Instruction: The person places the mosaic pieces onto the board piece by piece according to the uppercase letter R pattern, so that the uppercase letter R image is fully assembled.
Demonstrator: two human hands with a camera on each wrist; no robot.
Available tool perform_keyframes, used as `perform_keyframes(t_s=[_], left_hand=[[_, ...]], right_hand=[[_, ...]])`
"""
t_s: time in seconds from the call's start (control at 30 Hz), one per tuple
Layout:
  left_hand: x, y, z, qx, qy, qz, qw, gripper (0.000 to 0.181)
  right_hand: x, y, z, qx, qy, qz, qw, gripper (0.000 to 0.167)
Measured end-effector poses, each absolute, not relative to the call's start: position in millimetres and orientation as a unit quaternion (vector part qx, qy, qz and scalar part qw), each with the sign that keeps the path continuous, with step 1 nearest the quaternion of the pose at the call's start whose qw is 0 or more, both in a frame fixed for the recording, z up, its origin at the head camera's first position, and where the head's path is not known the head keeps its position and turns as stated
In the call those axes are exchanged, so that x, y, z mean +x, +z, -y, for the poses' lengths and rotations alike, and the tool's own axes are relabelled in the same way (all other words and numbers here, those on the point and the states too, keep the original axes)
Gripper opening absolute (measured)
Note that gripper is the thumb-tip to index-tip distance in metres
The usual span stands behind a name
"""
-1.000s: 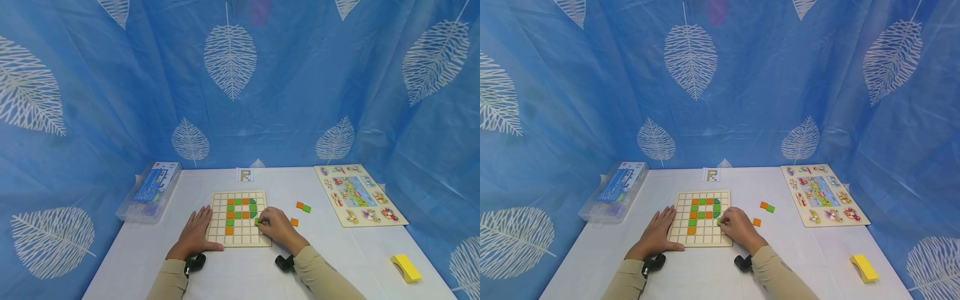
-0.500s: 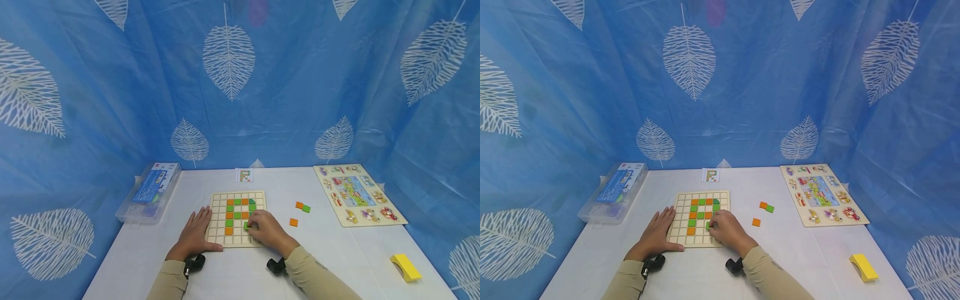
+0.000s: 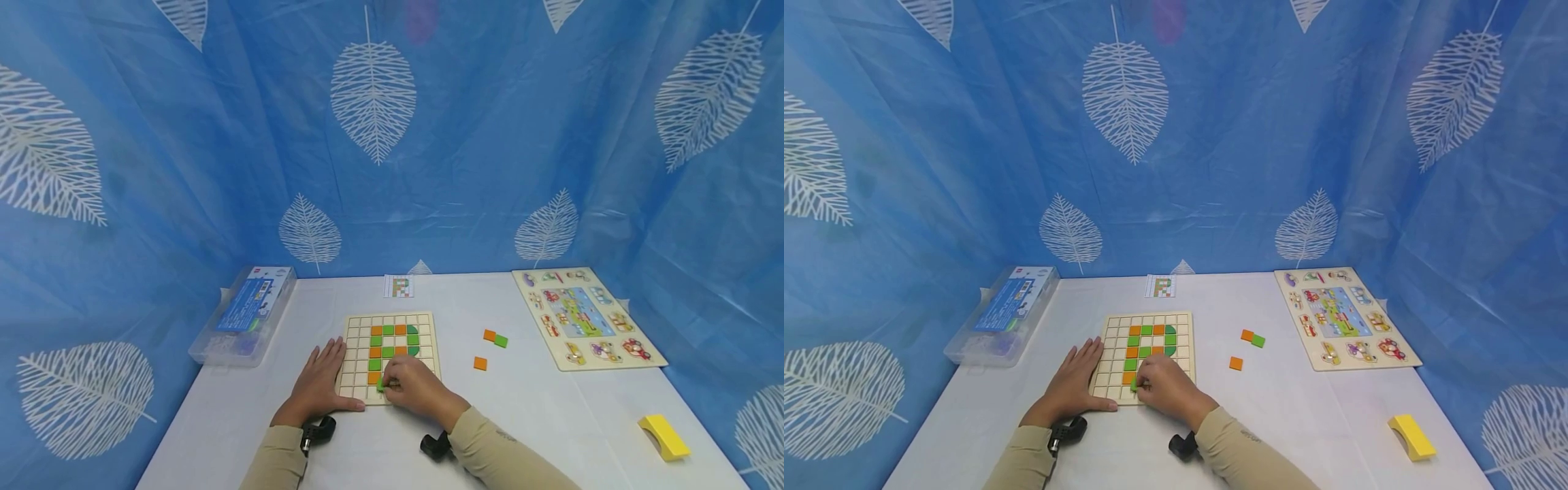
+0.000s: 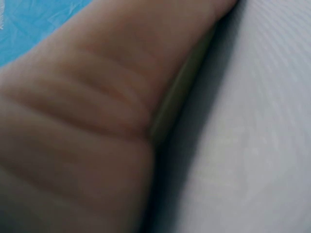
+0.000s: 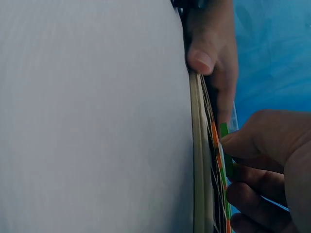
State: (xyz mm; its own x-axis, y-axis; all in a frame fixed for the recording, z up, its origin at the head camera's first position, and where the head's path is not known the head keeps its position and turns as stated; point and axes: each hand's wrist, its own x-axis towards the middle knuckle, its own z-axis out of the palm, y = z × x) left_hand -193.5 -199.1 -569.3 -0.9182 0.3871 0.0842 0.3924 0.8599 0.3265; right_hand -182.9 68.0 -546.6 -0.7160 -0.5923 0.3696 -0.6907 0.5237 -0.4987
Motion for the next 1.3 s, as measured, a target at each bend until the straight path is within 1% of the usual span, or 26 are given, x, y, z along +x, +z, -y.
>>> perform_keyframes(t_s=[0.13,0.47,0.7,1.0,1.2,1.3], left_hand=[[-194,-570,199,-0.203,-0.172,0.964,0.008,0.145],[-195,-571,199,-0.199,-0.166,0.966,0.006,0.146],[-194,-569,199,-0.204,-0.165,0.965,0.006,0.145],[-194,-570,199,-0.205,-0.163,0.965,0.005,0.145],[-194,-569,199,-0.203,-0.168,0.965,0.003,0.146],[-194,-569,199,-0.203,-0.169,0.965,0.001,0.146]], right_hand=[[-180,-545,-60,0.382,0.301,0.871,0.068,0.007],[-178,-543,-52,0.425,0.269,0.86,0.089,0.006],[-176,-543,-50,0.425,0.249,0.866,0.088,0.007],[-174,-544,-53,0.426,0.266,0.86,0.094,0.005],[-176,-546,-62,0.397,0.289,0.868,0.075,0.005],[-179,-548,-69,0.386,0.296,0.87,0.079,0.006]])
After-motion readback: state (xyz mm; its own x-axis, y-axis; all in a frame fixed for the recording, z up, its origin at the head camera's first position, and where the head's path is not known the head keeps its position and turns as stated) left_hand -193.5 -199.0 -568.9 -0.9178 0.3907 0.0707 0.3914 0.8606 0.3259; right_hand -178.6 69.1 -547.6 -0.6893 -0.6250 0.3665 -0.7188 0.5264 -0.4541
